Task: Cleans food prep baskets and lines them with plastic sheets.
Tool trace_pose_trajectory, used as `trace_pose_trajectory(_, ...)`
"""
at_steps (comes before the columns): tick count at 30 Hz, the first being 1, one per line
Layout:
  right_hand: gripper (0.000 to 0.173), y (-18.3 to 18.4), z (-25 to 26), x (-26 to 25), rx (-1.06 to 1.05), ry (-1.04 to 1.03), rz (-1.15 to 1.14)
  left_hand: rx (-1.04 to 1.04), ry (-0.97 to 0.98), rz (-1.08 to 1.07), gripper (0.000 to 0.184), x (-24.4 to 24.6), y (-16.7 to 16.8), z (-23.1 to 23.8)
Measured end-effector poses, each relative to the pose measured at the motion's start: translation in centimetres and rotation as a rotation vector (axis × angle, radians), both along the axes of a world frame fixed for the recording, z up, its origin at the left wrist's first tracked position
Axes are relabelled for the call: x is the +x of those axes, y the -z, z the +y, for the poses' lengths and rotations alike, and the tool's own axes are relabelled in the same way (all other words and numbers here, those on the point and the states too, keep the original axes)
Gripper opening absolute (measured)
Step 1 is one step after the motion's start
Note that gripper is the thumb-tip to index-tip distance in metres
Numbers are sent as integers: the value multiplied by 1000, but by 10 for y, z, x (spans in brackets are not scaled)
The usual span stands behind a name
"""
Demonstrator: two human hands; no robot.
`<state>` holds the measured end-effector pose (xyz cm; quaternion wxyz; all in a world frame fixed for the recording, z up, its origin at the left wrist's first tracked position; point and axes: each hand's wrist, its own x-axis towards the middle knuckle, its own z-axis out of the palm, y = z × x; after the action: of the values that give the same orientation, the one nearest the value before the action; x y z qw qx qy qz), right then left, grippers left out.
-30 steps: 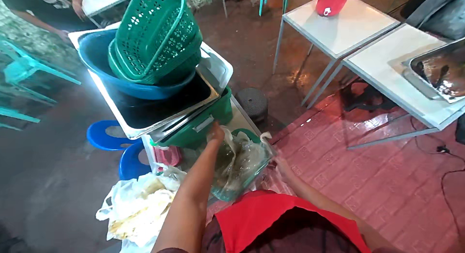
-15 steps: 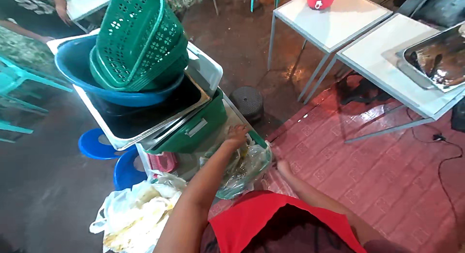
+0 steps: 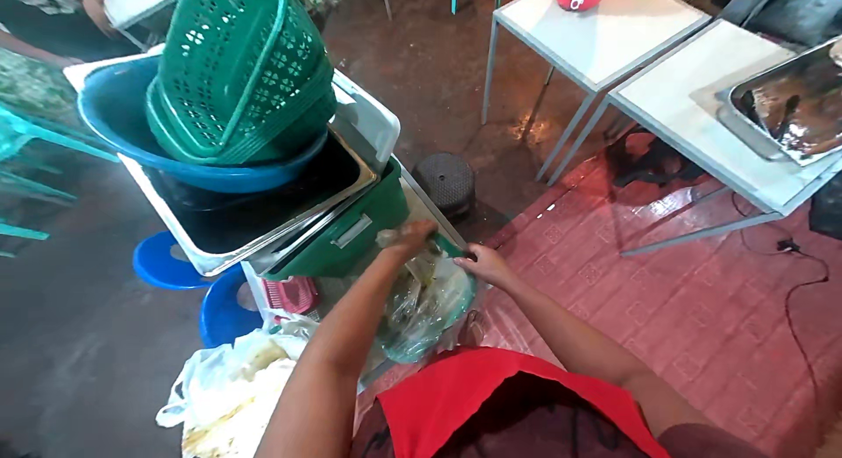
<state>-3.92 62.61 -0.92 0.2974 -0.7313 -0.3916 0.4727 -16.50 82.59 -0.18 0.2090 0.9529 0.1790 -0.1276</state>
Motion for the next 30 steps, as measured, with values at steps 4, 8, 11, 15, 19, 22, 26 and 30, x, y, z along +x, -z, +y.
trace_pose_trajectory(4,44,12,-39,-4,209,-146,-68,-3,-123,-83,26,-28,-43,18)
trace_pose_trajectory(8,32,33,-61,-25,310,-222,-326,-18,-162,-163,24,-47,-65,26)
trace_pose_trajectory(11,34,53,-61,-38,79,-345,-403,-37,-217,-234,21,-58,-72,25)
trace_pose_trajectory(15,41,9,-44,-22,57,-210,-257,-1,-264,-283,23,-70,-78,23)
trace_pose_trajectory(19,57,-60,-6,-18,228,71,-346,-8,-218,-338,24,-65,-81,9)
trace_pose_trajectory(22,40,-80,32,-31,79,-101,-430,5,-169,-426,30,-64,-81,6)
trace_pose_trajectory(26,23,-92,40,-36,259,16,-347,38,-258,-344,45,-79,-90,16)
trace_pose_trajectory(30,23,-100,35,-19,474,90,-278,86,-339,-325,46,-106,-82,24)
